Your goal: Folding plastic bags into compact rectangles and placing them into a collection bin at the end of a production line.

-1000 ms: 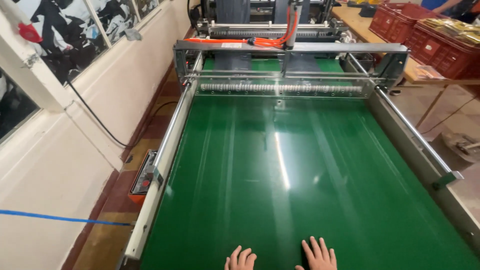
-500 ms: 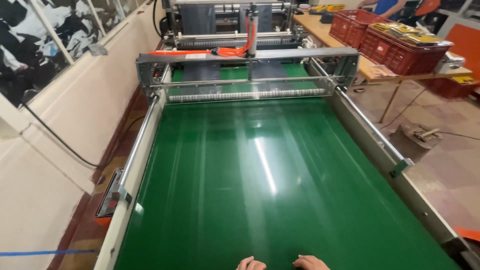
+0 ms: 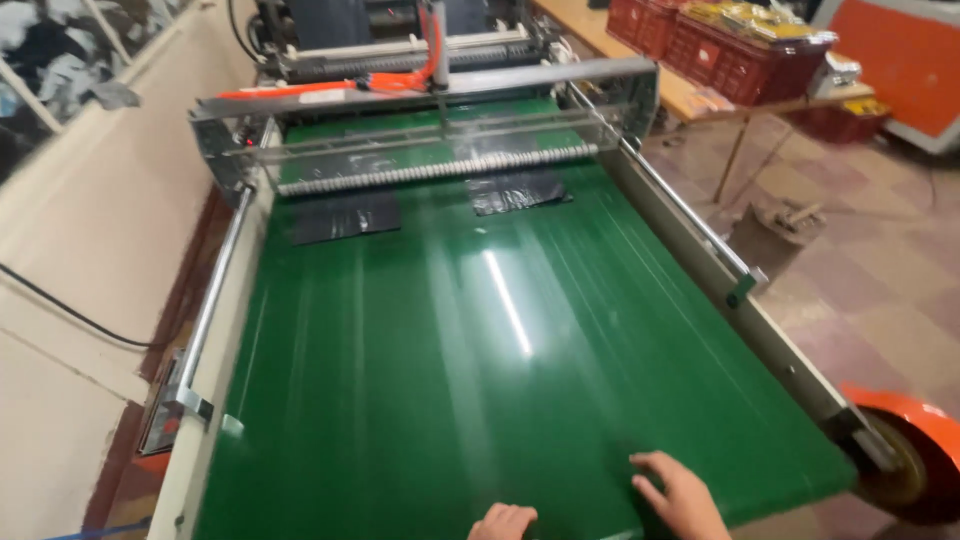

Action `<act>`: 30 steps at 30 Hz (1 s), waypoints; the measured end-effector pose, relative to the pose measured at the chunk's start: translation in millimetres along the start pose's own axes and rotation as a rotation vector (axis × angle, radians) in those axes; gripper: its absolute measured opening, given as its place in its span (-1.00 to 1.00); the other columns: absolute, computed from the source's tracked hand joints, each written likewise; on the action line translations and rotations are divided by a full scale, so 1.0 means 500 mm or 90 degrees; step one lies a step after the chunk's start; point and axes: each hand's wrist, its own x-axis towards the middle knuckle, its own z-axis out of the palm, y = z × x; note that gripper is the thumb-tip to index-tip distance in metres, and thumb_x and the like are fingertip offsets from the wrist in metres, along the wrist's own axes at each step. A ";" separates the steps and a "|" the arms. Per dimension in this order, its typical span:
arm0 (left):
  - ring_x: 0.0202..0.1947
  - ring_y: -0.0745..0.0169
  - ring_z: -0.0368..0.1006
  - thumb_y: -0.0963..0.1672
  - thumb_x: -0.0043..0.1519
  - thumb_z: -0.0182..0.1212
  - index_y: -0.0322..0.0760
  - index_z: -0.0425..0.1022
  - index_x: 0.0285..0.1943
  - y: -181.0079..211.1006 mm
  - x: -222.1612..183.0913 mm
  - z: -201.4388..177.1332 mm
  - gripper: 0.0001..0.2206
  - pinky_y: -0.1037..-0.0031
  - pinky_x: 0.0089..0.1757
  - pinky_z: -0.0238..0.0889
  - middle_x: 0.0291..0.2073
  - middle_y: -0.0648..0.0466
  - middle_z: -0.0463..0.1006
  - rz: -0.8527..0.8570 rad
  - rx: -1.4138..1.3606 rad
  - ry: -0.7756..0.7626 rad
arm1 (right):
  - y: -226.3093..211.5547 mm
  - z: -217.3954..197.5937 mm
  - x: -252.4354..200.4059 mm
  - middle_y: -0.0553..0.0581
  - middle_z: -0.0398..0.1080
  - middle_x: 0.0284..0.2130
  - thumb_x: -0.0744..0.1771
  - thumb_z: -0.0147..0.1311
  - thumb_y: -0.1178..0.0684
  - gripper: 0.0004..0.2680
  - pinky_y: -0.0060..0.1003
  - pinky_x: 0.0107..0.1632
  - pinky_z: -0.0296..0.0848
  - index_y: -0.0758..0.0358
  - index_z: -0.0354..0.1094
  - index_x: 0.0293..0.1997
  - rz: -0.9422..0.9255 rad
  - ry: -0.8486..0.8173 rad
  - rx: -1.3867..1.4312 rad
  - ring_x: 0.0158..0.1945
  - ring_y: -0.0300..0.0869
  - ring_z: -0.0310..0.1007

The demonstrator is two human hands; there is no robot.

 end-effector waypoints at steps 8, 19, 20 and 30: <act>-0.07 0.00 0.40 -0.04 0.17 0.23 -0.21 0.45 0.03 -0.035 0.028 0.096 -0.69 0.20 -0.29 0.33 -0.09 0.04 0.56 0.452 0.081 0.465 | -0.005 -0.081 0.010 -0.01 0.52 -0.02 0.28 0.13 -0.06 -0.73 -0.28 0.10 0.41 0.04 0.42 0.08 0.028 0.074 -0.014 0.03 -0.17 0.53; 0.24 0.04 0.26 0.06 -0.03 0.43 -0.12 0.43 0.09 0.067 0.041 0.068 -0.46 0.08 0.10 0.15 0.13 0.12 0.45 0.443 0.247 0.492 | 0.031 -0.109 0.032 0.20 0.42 0.07 0.30 0.13 -0.14 -0.59 -0.13 0.13 0.35 0.26 0.30 0.21 0.189 0.148 -0.002 0.09 -0.04 0.43; 0.29 -0.03 0.20 0.07 -0.02 0.43 -0.14 0.39 0.14 0.077 0.041 0.066 -0.42 -0.02 0.14 0.11 0.17 0.06 0.40 0.439 0.288 0.483 | 0.026 -0.115 0.037 0.29 0.42 0.02 0.31 0.16 -0.15 -0.59 -0.05 0.14 0.37 0.31 0.31 0.20 0.186 0.168 -0.028 0.09 0.07 0.44; 0.42 -0.13 0.04 0.11 -0.13 0.49 -0.18 0.20 0.38 0.111 0.099 0.127 -0.12 -0.22 0.21 0.02 0.37 -0.08 0.21 0.465 0.426 0.455 | 0.052 -0.122 0.055 0.31 0.35 -0.13 0.16 0.37 -0.29 -0.41 0.08 -0.04 0.52 0.36 0.27 0.11 0.350 0.165 -0.320 -0.04 0.24 0.43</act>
